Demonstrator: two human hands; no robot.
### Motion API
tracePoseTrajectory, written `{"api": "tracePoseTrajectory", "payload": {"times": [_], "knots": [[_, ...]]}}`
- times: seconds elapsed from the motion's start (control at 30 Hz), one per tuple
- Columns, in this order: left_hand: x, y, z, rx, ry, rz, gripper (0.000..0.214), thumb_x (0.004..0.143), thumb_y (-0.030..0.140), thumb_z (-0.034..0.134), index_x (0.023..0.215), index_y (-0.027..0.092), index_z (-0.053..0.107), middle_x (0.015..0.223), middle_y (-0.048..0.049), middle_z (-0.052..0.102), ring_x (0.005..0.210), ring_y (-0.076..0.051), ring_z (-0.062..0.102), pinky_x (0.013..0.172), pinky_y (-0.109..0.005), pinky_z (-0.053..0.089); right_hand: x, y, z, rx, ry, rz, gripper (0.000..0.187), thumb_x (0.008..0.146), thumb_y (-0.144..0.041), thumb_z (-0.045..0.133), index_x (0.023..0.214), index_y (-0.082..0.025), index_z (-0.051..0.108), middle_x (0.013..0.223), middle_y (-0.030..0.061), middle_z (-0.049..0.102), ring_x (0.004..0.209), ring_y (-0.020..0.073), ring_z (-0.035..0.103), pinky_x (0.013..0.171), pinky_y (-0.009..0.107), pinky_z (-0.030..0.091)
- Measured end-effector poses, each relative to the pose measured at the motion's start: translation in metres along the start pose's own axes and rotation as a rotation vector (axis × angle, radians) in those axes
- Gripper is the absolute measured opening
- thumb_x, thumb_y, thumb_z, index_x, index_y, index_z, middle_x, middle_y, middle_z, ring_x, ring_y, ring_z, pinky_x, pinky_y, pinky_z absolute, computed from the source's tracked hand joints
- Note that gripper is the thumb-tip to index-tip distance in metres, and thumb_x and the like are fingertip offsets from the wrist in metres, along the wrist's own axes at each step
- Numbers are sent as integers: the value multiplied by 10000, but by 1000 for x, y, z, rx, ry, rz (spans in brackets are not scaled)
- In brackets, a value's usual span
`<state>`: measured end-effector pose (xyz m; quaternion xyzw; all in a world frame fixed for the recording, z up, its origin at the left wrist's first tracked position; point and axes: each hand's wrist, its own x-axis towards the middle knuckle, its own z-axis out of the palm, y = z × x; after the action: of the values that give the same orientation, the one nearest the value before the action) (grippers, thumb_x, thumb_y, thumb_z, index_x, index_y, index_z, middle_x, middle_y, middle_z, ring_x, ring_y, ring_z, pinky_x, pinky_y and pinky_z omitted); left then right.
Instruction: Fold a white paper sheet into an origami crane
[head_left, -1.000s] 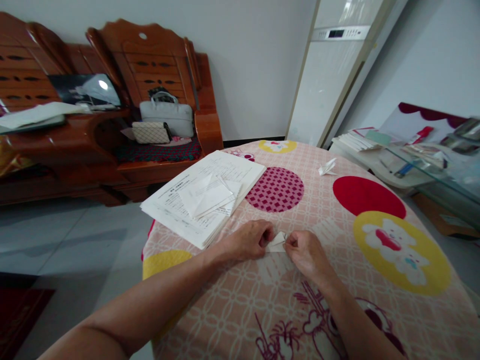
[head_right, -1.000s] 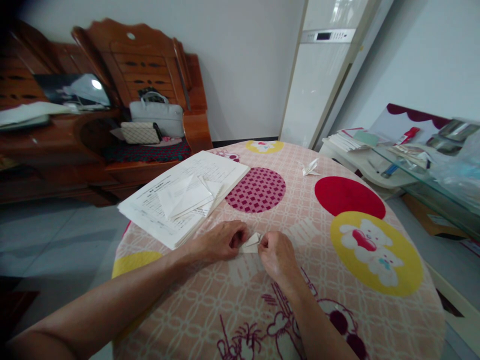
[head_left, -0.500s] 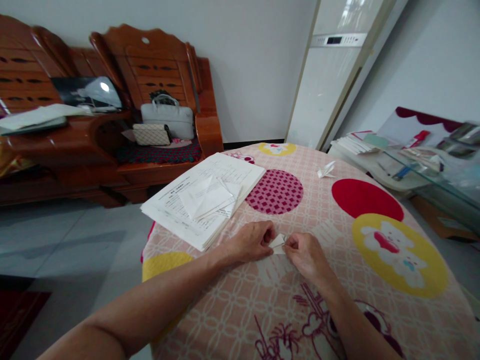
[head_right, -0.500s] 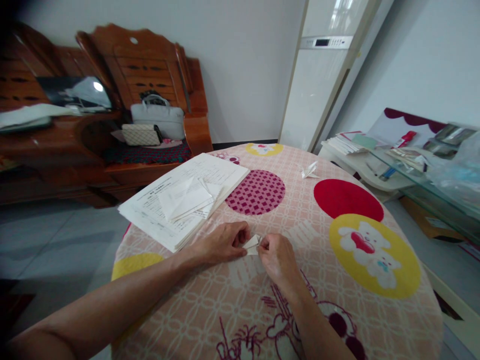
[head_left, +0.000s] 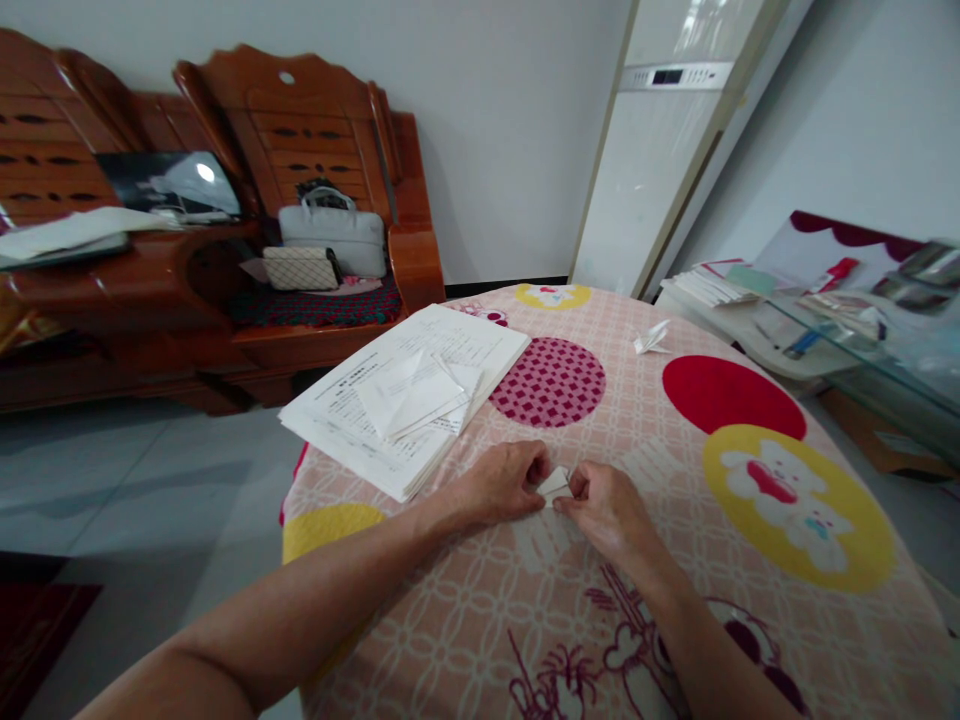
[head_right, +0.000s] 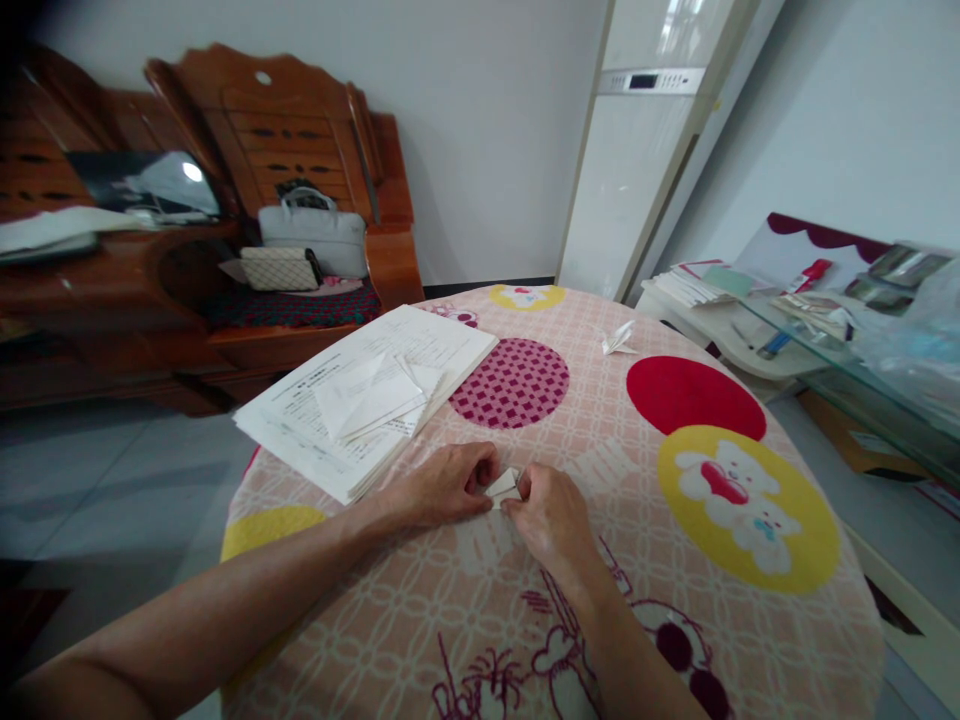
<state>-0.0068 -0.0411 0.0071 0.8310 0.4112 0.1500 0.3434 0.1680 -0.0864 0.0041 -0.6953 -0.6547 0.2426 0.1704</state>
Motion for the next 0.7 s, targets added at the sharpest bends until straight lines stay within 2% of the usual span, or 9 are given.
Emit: {"api": "tracePoseTrajectory", "payload": {"times": [0.27,0.37,0.53,0.6,0.7], "knots": [[-1,-1,0,6,-7,3,211,627,133,603,830,163,552,737,26,566,666,-122,508,603,-232,343,1,7,-4,11,11,-5,100,658,-98,602,616,-181,563,607,14,618,586,142,552,552,240,342],[-2,-2,2,-9,-7,-4,276,626,128,603,898,162,567,757,27,570,656,-116,506,598,-227,348,0,15,-9,24,18,24,102,668,-95,577,607,-176,561,581,9,597,545,134,545,518,233,348],[-2,-3,3,-12,-9,-13,370,638,134,598,1007,161,592,797,16,587,654,-116,508,599,-223,361,-3,25,-16,360,-136,162,104,790,-229,528,783,-168,613,573,-22,584,402,101,514,381,196,331],[-2,-3,2,-21,-18,-22,356,639,140,604,994,160,602,806,12,596,655,-116,508,601,-220,366,-2,27,-16,439,-169,170,118,781,-278,576,788,-167,616,563,-34,578,384,89,495,357,184,324],[-1,-2,0,-37,-33,-37,306,629,148,620,935,158,619,806,9,602,654,-114,504,595,-216,364,1,30,-13,464,-173,128,99,713,-253,646,707,-164,602,508,-52,543,370,79,461,349,179,323]]}}
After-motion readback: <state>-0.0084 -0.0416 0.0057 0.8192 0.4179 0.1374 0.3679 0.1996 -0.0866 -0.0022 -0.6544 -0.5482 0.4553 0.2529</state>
